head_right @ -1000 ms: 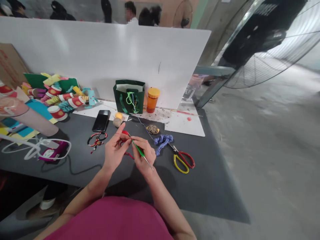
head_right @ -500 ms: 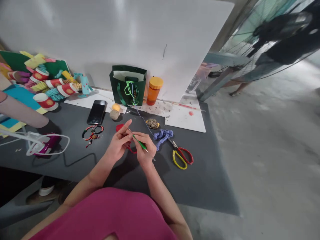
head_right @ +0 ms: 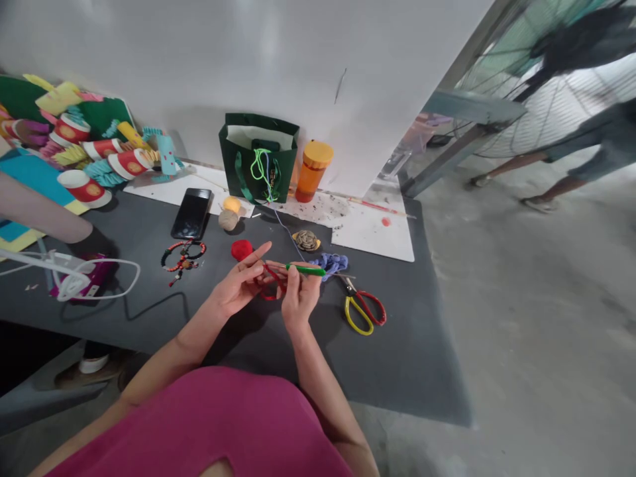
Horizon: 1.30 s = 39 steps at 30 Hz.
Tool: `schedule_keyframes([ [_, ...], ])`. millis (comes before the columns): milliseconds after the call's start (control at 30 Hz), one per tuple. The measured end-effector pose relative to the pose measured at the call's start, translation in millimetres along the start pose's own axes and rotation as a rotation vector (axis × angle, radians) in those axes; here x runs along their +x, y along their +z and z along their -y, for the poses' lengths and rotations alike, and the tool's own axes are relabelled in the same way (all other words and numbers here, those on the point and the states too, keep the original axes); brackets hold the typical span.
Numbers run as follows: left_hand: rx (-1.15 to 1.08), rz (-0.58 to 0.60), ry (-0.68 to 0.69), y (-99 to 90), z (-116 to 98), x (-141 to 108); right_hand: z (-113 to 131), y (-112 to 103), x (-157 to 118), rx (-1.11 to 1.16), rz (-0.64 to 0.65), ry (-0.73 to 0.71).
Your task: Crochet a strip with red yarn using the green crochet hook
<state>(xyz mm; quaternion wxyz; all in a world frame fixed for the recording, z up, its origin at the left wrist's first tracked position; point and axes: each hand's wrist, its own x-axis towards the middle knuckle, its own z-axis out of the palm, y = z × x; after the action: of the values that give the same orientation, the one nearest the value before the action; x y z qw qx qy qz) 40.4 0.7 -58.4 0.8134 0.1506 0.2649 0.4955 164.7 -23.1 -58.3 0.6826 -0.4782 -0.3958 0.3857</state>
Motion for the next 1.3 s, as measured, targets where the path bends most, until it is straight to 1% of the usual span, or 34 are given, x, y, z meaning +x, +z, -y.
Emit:
schedule_keyframes([
  [133,0.041,0.003,0.004,0.1,-3.1,-1.0,0.1,-1.8,0.6,0.079,-0.011,0.131],
  [233,0.068,0.034,0.014,2.8,-3.3,-2.6,-2.3,0.0,0.9,0.148,-0.020,0.240],
  [333,0.101,0.055,0.053,6.3,-1.5,-4.2,-4.6,4.8,0.4,0.181,0.013,0.248],
  [467,0.127,0.015,0.089,7.7,1.7,-5.2,-5.6,7.7,-1.3,0.170,0.038,0.181],
  [567,0.144,-0.030,0.157,6.3,4.3,-5.0,-5.8,4.2,-3.2,0.093,0.057,0.113],
  [633,0.163,-0.060,0.210,5.8,5.9,-5.0,-6.7,0.7,-4.7,-0.003,0.073,0.023],
  [700,0.166,-0.082,0.234,6.4,6.9,-5.6,-8.6,-1.9,-5.9,-0.095,0.085,-0.107],
  [767,0.147,-0.083,0.212,8.0,6.7,-6.4,-10.8,-2.8,-6.8,-0.155,0.099,-0.229],
  [833,0.120,-0.062,0.166,9.3,5.7,-7.1,-12.3,-1.9,-7.0,-0.177,0.106,-0.285],
  [900,0.095,-0.043,0.127,9.4,4.6,-7.2,-12.3,-0.2,-6.9,-0.143,0.077,-0.255],
  [1000,0.074,-0.037,0.098,6.6,3.9,-6.6,-10.9,1.0,-6.1,-0.020,0.040,-0.111],
  [1100,0.075,-0.042,0.060,2.8,3.5,-6.2,-9.8,-0.6,-5.3,0.039,0.049,0.010],
  [1167,0.080,-0.046,0.036,1.2,2.9,-6.1,-9.6,-2.0,-5.1,0.048,0.036,0.044],
  [1300,0.073,-0.041,0.033,0.5,1.4,-5.8,-9.4,-3.2,-5.4,0.042,-0.008,0.039],
])
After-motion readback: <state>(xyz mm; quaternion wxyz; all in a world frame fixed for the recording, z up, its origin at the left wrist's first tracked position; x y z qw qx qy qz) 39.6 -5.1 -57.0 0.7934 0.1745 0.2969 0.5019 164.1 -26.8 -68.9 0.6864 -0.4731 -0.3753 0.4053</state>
